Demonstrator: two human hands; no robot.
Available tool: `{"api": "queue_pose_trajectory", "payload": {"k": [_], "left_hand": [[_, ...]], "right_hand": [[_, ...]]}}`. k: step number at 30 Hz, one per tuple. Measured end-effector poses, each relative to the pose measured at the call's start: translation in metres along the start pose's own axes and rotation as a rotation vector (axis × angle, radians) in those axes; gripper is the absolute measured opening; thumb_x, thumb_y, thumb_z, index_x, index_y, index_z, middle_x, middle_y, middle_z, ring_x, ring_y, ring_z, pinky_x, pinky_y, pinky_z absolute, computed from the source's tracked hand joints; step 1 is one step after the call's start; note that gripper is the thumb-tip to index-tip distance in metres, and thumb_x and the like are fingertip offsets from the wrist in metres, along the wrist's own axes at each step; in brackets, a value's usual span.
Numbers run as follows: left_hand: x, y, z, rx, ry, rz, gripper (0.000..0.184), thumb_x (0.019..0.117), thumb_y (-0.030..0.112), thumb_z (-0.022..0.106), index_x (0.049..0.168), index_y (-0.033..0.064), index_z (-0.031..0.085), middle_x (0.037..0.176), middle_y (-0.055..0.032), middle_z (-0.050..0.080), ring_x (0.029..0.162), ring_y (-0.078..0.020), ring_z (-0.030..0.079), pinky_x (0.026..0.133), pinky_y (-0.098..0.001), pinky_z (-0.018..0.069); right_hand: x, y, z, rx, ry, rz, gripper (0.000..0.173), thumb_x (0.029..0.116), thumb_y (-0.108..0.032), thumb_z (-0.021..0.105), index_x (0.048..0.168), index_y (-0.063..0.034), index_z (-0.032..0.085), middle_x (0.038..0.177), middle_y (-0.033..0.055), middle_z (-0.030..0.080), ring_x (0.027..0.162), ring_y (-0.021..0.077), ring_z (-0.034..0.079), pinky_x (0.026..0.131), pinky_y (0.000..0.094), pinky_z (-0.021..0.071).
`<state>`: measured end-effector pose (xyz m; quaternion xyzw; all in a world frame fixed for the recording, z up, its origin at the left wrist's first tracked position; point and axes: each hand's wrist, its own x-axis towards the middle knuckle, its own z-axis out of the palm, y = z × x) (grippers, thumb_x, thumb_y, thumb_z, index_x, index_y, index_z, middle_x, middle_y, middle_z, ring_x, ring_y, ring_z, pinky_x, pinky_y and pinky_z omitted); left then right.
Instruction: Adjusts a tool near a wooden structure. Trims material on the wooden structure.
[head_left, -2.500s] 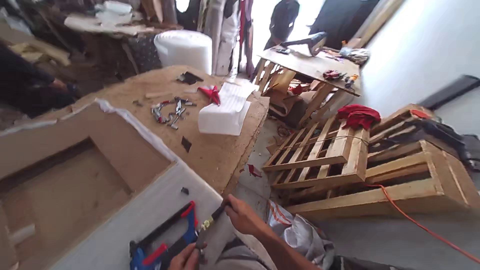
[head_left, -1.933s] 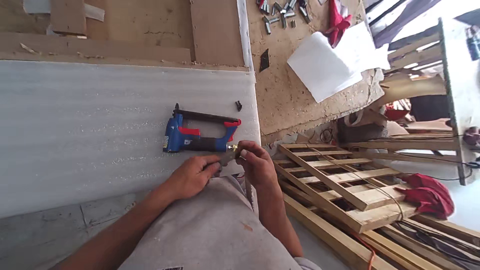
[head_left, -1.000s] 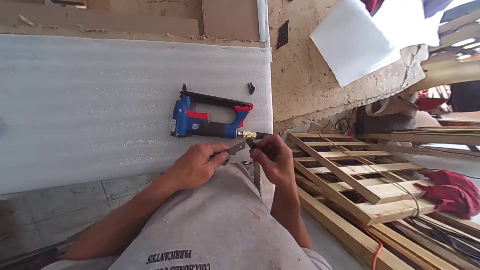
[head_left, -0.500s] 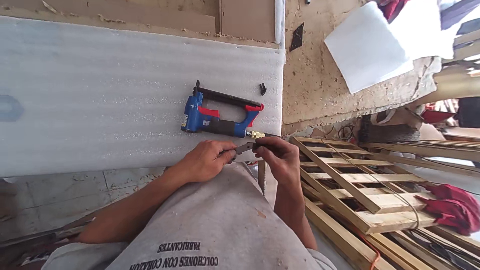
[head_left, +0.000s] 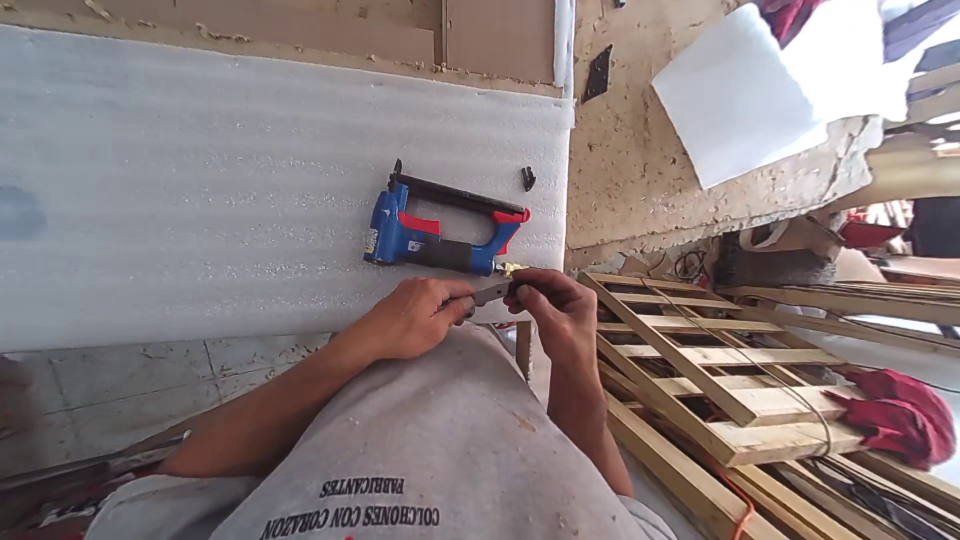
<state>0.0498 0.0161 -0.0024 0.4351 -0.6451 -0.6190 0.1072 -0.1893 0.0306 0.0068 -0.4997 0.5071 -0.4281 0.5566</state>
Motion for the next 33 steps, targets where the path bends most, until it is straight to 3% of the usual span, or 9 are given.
{"api": "queue_pose_trajectory", "payload": {"k": [11,15,17,22,28,30,33], "left_hand": [[0.005,0.001,0.002,-0.024,-0.007,-0.049,0.037,0.1109,0.034,0.039,0.119,0.0165,0.07,0.091,0.0053,0.07,0.074,-0.0031,0.065,0.07,-0.0272,0.0555],[0.008,0.004,0.004,0.013,0.009,-0.043,0.037,0.1107,0.034,0.038,0.118,0.0168,0.07,0.09,0.0046,0.07,0.076,-0.0041,0.065,0.073,-0.0292,0.0558],[0.008,0.004,0.004,-0.008,-0.01,-0.027,0.037,0.1108,0.035,0.038,0.117,0.0158,0.07,0.09,0.0044,0.07,0.075,-0.0037,0.065,0.071,-0.0279,0.0551],[0.007,-0.007,0.004,-0.453,-0.088,0.004,0.055,0.1114,0.036,0.015,0.139,0.0107,0.056,0.102,-0.0023,0.071,0.074,-0.008,0.067,0.06,-0.0221,0.0547],[0.013,-0.009,0.005,-0.485,-0.151,-0.059,0.06,0.1113,0.041,0.007,0.137,0.0133,0.053,0.098,-0.0023,0.072,0.07,-0.008,0.064,0.055,-0.0206,0.0497],[0.013,-0.01,0.004,-0.507,-0.182,-0.042,0.054,0.1117,0.037,0.011,0.133,0.0107,0.053,0.099,-0.002,0.071,0.073,-0.0076,0.065,0.058,-0.0203,0.0514],[0.009,-0.017,-0.008,-0.606,-0.286,0.028,0.047,0.1091,0.026,0.018,0.134,0.0044,0.051,0.111,-0.0062,0.07,0.085,-0.0105,0.068,0.07,-0.024,0.0575]], "right_hand": [[-0.001,0.007,0.001,-0.017,-0.013,-0.08,0.023,0.099,0.0,0.05,0.113,0.0069,0.066,0.096,0.0068,0.074,0.081,0.0132,0.073,0.073,0.0317,0.0638],[0.001,0.004,0.005,-0.03,0.008,-0.045,0.022,0.0934,-0.004,0.068,0.112,0.0065,0.067,0.097,0.0084,0.075,0.083,0.0136,0.073,0.077,0.0317,0.0637],[0.002,0.003,0.008,-0.057,0.043,-0.023,0.018,0.0903,0.0,0.069,0.108,0.0051,0.069,0.093,0.0074,0.075,0.078,0.0123,0.072,0.073,0.0304,0.0637],[0.005,-0.004,0.006,-0.087,0.041,0.012,0.014,0.0879,0.003,0.068,0.101,0.0012,0.07,0.085,0.0029,0.075,0.071,0.0085,0.071,0.067,0.0266,0.0627],[0.007,-0.005,0.006,-0.132,-0.014,0.04,0.011,0.0874,-0.001,0.069,0.098,-0.0004,0.071,0.083,0.0026,0.074,0.07,0.0085,0.07,0.064,0.026,0.0619],[0.007,-0.005,0.003,-0.178,-0.007,0.051,0.011,0.0872,-0.003,0.069,0.098,-0.0018,0.072,0.082,0.0018,0.074,0.069,0.0079,0.07,0.064,0.0258,0.0619],[0.007,-0.002,-0.005,-0.198,0.026,0.053,0.01,0.0868,-0.003,0.07,0.097,-0.0019,0.072,0.081,0.0014,0.074,0.068,0.0076,0.07,0.063,0.0254,0.0616]]}}
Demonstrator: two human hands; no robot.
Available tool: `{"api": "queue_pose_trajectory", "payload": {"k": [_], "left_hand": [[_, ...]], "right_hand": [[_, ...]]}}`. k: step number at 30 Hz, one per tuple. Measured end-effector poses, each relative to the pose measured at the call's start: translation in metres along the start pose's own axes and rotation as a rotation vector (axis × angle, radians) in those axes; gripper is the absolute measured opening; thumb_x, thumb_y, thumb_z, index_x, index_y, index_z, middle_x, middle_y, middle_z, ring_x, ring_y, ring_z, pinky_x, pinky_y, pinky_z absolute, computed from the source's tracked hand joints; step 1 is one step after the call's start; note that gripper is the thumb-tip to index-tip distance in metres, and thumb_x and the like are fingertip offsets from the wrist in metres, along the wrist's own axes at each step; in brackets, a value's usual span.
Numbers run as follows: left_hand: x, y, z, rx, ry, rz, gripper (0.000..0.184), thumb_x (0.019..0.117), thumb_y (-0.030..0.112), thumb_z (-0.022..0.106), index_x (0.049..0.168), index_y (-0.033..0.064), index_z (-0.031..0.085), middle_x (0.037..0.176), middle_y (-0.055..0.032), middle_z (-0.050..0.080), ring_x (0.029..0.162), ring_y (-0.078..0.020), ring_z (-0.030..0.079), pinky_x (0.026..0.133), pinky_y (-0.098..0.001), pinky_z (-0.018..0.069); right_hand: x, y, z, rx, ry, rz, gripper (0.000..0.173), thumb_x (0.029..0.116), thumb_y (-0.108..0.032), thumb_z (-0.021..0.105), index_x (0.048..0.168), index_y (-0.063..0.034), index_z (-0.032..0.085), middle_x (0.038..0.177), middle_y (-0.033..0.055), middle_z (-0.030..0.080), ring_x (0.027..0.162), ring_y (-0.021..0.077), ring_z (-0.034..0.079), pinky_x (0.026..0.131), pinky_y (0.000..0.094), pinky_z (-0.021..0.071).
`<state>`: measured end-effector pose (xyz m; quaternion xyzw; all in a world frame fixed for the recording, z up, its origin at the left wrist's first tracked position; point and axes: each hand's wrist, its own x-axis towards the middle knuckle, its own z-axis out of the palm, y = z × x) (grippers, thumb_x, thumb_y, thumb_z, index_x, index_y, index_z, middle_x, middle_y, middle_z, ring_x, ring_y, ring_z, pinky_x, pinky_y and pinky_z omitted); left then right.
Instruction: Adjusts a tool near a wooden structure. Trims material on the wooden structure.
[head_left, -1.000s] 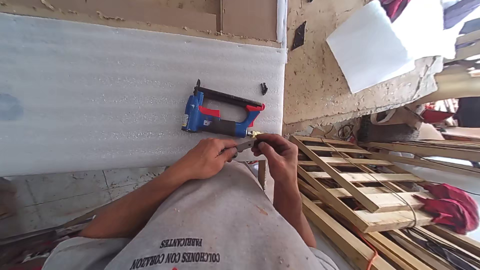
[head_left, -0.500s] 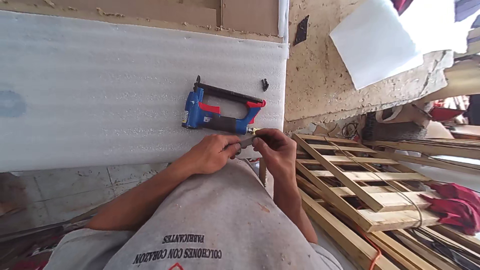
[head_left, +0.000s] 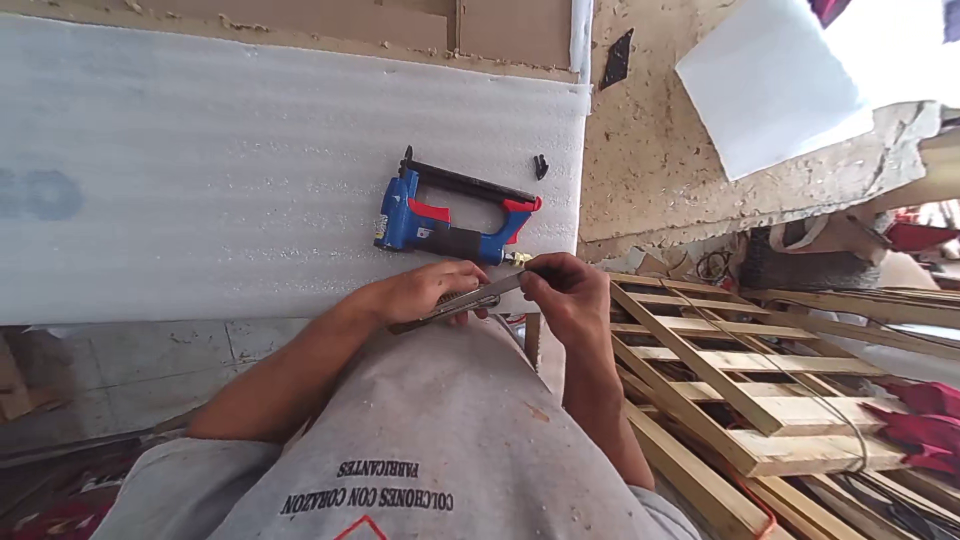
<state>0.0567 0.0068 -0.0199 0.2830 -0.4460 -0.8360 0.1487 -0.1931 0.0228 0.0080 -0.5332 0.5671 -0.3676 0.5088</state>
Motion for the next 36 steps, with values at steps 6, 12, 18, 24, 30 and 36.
{"api": "queue_pose_trajectory", "payload": {"k": [6,12,18,24,30,36], "left_hand": [[0.001,-0.002,0.005,0.062,-0.064,-0.071,0.055,0.1115,0.043,0.008,0.129,0.013,0.051,0.09,0.0027,0.061,0.063,-0.0039,0.054,0.054,-0.0173,0.0457],[0.007,-0.005,0.006,0.065,-0.1,-0.062,0.067,0.1078,0.05,-0.001,0.132,0.011,0.048,0.087,0.0022,0.059,0.067,-0.0052,0.056,0.057,-0.018,0.0477],[0.01,-0.002,0.007,0.078,-0.084,-0.133,0.062,0.1094,0.05,0.004,0.13,0.0145,0.051,0.084,0.0031,0.058,0.064,-0.0046,0.055,0.054,-0.0174,0.0458],[0.011,0.004,0.007,0.159,-0.08,-0.195,0.033,0.1059,0.019,0.034,0.135,0.01,0.049,0.084,0.0018,0.055,0.061,-0.0044,0.051,0.052,-0.0192,0.0434],[0.012,0.002,0.008,0.115,-0.067,-0.184,0.032,0.1089,0.024,0.029,0.128,0.012,0.052,0.08,0.0036,0.053,0.06,-0.0037,0.05,0.051,-0.0177,0.0419],[0.012,-0.005,0.005,-0.003,-0.058,-0.155,0.056,0.1106,0.047,0.007,0.116,0.0147,0.053,0.079,0.0042,0.056,0.062,-0.0033,0.053,0.052,-0.0158,0.0444]], "right_hand": [[-0.007,0.007,0.009,0.031,-0.04,0.031,0.01,0.0874,-0.003,0.07,0.098,-0.0008,0.072,0.081,0.0015,0.073,0.067,0.008,0.069,0.062,0.0261,0.061],[-0.008,0.009,0.006,0.041,-0.048,0.055,0.011,0.0863,-0.004,0.071,0.096,-0.0013,0.073,0.081,0.002,0.074,0.068,0.0085,0.07,0.063,0.0262,0.0614],[-0.005,0.007,0.003,0.053,-0.17,0.067,0.011,0.087,-0.004,0.073,0.097,-0.0014,0.074,0.082,0.0013,0.075,0.069,0.0057,0.069,0.065,0.0235,0.0599],[0.001,0.021,-0.01,0.316,-0.291,0.186,0.019,0.0929,-0.003,0.062,0.105,0.0003,0.076,0.103,0.0054,0.073,0.087,0.0129,0.07,0.082,0.0319,0.0611],[-0.002,0.019,-0.005,0.352,-0.227,0.232,0.022,0.0895,0.0,0.069,0.111,0.0043,0.07,0.089,0.0063,0.075,0.077,0.0127,0.072,0.073,0.03,0.0625],[-0.004,0.018,0.0,0.354,-0.149,0.2,0.014,0.0874,0.002,0.073,0.101,0.0018,0.072,0.083,0.0055,0.076,0.07,0.0127,0.072,0.066,0.0289,0.0628]]}}
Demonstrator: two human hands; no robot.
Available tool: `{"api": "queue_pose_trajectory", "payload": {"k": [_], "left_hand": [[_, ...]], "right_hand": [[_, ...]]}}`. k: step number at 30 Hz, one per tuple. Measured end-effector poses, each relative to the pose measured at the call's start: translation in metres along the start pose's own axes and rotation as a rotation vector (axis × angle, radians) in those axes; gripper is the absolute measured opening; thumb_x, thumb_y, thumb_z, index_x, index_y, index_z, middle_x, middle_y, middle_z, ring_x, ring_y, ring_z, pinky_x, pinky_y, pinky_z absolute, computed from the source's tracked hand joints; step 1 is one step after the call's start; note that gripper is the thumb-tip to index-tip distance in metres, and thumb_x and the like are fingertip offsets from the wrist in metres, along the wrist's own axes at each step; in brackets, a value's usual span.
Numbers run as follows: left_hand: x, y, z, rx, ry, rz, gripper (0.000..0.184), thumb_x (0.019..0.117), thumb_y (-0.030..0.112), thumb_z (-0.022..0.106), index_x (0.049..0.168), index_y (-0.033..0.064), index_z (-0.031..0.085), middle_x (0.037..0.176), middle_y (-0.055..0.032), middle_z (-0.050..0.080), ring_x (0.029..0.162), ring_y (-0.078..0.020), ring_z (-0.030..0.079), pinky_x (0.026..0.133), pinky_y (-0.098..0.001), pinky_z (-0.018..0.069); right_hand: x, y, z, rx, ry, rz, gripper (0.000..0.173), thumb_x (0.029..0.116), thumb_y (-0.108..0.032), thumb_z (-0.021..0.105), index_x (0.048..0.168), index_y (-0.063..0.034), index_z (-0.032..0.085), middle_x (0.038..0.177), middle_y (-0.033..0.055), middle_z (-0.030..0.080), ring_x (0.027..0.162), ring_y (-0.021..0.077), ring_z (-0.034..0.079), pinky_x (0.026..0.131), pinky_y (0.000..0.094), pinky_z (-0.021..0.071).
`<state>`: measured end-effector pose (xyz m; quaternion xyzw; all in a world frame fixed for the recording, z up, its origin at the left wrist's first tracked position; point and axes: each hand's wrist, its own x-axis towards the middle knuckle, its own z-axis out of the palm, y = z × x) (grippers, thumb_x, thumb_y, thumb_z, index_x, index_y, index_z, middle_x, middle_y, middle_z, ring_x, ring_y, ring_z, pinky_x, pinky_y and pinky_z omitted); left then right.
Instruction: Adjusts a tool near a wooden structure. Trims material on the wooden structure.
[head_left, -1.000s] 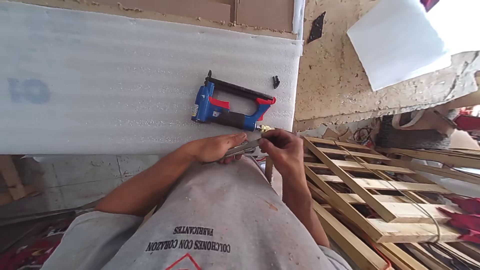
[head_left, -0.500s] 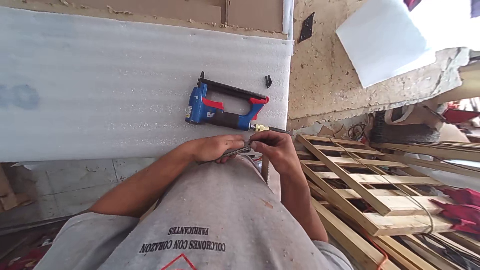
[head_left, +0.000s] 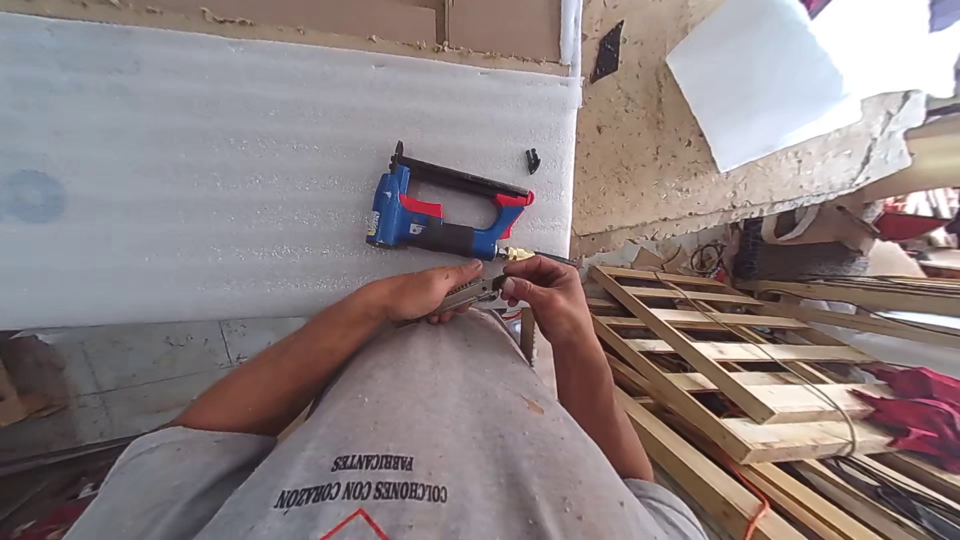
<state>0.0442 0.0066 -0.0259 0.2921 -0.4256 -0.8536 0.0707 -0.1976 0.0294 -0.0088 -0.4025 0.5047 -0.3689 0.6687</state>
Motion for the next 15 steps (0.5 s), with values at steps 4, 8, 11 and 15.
{"api": "queue_pose_trajectory", "payload": {"k": [4,8,11,15], "left_hand": [[0.003,0.0,0.001,-0.039,0.036,0.0,0.059,0.1094,0.049,0.004,0.117,0.0137,0.051,0.079,0.0032,0.054,0.061,-0.004,0.053,0.052,-0.0157,0.0441],[0.005,-0.002,0.0,-0.073,0.071,-0.004,0.06,0.1091,0.051,0.006,0.115,0.0139,0.053,0.079,0.0024,0.055,0.061,-0.0043,0.054,0.052,-0.0157,0.0447],[0.005,0.001,0.002,-0.052,0.102,-0.019,0.058,0.1098,0.05,0.007,0.111,0.0136,0.053,0.078,0.0024,0.055,0.059,-0.0044,0.052,0.051,-0.0158,0.0436],[0.005,0.003,0.003,0.007,0.144,-0.039,0.058,0.11,0.051,0.009,0.111,0.0141,0.054,0.077,0.0023,0.055,0.058,-0.0048,0.052,0.05,-0.0169,0.0432]], "right_hand": [[0.001,0.013,0.007,0.024,0.089,-0.067,0.011,0.0882,0.001,0.073,0.099,0.0021,0.074,0.085,0.006,0.076,0.072,0.0107,0.071,0.068,0.0272,0.0607],[0.001,0.018,0.016,0.097,0.15,-0.041,0.009,0.0915,0.0,0.07,0.099,0.0031,0.075,0.087,0.0068,0.076,0.072,0.0107,0.07,0.069,0.0272,0.061],[0.002,0.02,0.025,0.151,0.237,-0.036,0.007,0.092,0.002,0.068,0.095,0.0032,0.075,0.083,0.0074,0.075,0.07,0.0114,0.07,0.069,0.0276,0.0612],[0.003,0.02,0.029,0.126,0.258,-0.046,0.007,0.092,0.001,0.069,0.095,0.0033,0.075,0.086,0.0079,0.075,0.073,0.0116,0.07,0.07,0.028,0.0609]]}}
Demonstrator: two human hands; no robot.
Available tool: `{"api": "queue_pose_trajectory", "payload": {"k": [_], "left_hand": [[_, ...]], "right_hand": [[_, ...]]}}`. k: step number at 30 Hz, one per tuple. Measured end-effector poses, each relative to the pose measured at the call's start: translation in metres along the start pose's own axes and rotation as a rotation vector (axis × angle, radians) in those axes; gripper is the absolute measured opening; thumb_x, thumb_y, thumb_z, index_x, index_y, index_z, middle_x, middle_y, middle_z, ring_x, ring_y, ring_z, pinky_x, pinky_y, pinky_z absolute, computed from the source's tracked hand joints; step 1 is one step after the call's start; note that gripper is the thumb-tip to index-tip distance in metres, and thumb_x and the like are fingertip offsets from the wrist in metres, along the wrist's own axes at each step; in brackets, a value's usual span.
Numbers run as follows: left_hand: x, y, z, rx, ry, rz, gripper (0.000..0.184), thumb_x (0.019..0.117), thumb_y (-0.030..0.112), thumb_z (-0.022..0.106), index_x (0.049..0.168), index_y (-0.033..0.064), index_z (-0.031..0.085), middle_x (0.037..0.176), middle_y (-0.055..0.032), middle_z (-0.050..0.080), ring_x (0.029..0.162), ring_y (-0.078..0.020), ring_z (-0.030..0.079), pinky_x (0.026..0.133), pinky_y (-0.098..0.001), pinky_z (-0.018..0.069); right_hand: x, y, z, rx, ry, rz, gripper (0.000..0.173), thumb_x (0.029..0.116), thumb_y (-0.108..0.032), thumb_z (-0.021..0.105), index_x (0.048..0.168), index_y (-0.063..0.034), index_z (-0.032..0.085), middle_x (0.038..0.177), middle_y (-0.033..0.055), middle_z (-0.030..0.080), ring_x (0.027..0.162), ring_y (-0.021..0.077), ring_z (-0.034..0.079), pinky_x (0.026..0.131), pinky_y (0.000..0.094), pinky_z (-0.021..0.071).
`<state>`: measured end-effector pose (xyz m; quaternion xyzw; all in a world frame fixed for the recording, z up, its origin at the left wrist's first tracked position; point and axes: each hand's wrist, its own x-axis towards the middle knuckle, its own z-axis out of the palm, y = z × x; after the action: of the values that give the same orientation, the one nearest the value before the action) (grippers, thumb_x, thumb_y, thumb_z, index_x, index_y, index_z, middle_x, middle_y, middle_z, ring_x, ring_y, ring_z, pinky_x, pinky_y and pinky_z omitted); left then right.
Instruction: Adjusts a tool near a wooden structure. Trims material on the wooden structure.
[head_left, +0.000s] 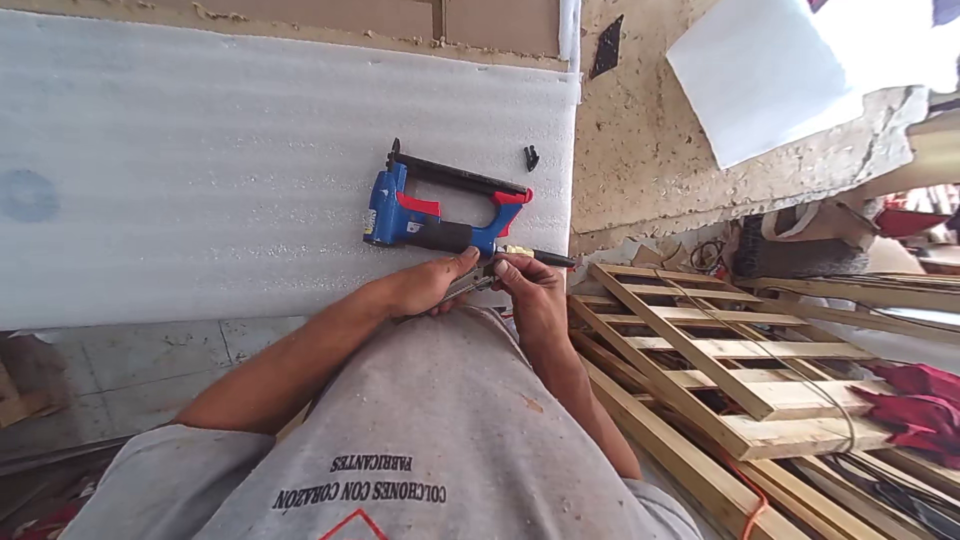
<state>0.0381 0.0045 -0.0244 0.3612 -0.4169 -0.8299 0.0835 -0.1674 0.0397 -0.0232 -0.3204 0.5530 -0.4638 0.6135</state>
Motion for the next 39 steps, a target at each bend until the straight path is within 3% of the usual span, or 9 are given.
{"api": "queue_pose_trajectory", "payload": {"k": [5,16,23,25,27,30,33,39], "left_hand": [[0.001,-0.005,0.001,-0.047,0.006,0.03,0.06,0.1097,0.05,0.007,0.112,0.0145,0.054,0.077,0.0026,0.056,0.059,-0.0049,0.053,0.049,-0.0171,0.0435],[0.002,0.007,0.004,0.043,0.036,-0.009,0.062,0.1095,0.053,0.01,0.106,0.0132,0.057,0.072,0.0014,0.055,0.052,-0.0058,0.051,0.045,-0.018,0.0427],[0.003,0.0,0.0,-0.199,-0.057,0.042,0.073,0.1039,0.062,0.0,0.109,0.0161,0.057,0.077,0.0024,0.056,0.057,-0.0042,0.053,0.047,-0.0157,0.0444],[0.004,0.004,-0.003,-0.204,-0.096,0.063,0.063,0.1081,0.055,0.007,0.109,0.0159,0.057,0.079,0.0021,0.057,0.059,-0.004,0.054,0.05,-0.0157,0.0461],[0.004,0.011,-0.003,-0.136,-0.088,0.107,0.04,0.1121,0.034,0.021,0.111,0.0112,0.055,0.081,-0.0008,0.06,0.059,-0.0064,0.057,0.051,-0.0185,0.0489],[0.001,0.018,-0.003,0.067,-0.075,0.09,0.021,0.1074,0.016,0.04,0.125,0.0073,0.048,0.082,-0.0013,0.059,0.057,-0.0081,0.057,0.048,-0.0215,0.0499],[-0.001,0.016,0.0,0.236,-0.011,0.068,0.024,0.1024,0.016,0.055,0.124,0.0071,0.048,0.078,-0.0007,0.056,0.053,-0.0072,0.052,0.046,-0.0224,0.045],[0.001,0.01,-0.002,0.276,-0.037,0.045,0.028,0.1029,0.017,0.057,0.127,0.0082,0.045,0.081,-0.0019,0.057,0.054,-0.0072,0.052,0.049,-0.0231,0.0467]], "right_hand": [[-0.004,-0.001,0.001,-0.059,-0.024,-0.028,0.009,0.0939,0.0,0.068,0.099,0.0041,0.073,0.088,0.009,0.075,0.075,0.0158,0.073,0.07,0.0329,0.0643],[0.003,0.008,0.007,-0.13,0.016,-0.267,0.005,0.0897,0.003,0.071,0.094,0.0028,0.073,0.081,0.0061,0.075,0.07,0.0097,0.07,0.068,0.0278,0.0611],[0.006,0.006,0.001,-0.115,-0.077,-0.233,0.007,0.0917,0.0,0.07,0.098,0.0011,0.073,0.089,0.0057,0.074,0.077,0.0131,0.072,0.073,0.0324,0.0632],[0.01,-0.002,0.0,-0.081,-0.072,-0.17,0.008,0.0926,-0.001,0.069,0.099,0.0004,0.074,0.088,0.0059,0.075,0.075,0.0132,0.071,0.072,0.0326,0.0632],[0.014,-0.012,0.001,-0.022,-0.037,-0.111,0.007,0.0946,0.0,0.066,0.098,0.0019,0.072,0.086,0.0086,0.074,0.072,0.0151,0.072,0.069,0.0334,0.064],[0.013,-0.017,0.007,0.013,-0.009,-0.117,0.007,0.0947,0.001,0.065,0.096,0.0031,0.072,0.082,0.0092,0.074,0.069,0.0151,0.072,0.066,0.0326,0.0641],[0.009,-0.011,0.01,-0.003,0.027,-0.148,0.005,0.0932,0.001,0.067,0.095,0.0028,0.071,0.081,0.008,0.075,0.071,0.0151,0.073,0.068,0.0338,0.0647],[0.008,0.008,0.006,-0.04,-0.008,-0.21,0.005,0.0918,0.0,0.07,0.095,0.0024,0.073,0.085,0.0061,0.075,0.077,0.0115,0.071,0.074,0.0301,0.0618]]}}
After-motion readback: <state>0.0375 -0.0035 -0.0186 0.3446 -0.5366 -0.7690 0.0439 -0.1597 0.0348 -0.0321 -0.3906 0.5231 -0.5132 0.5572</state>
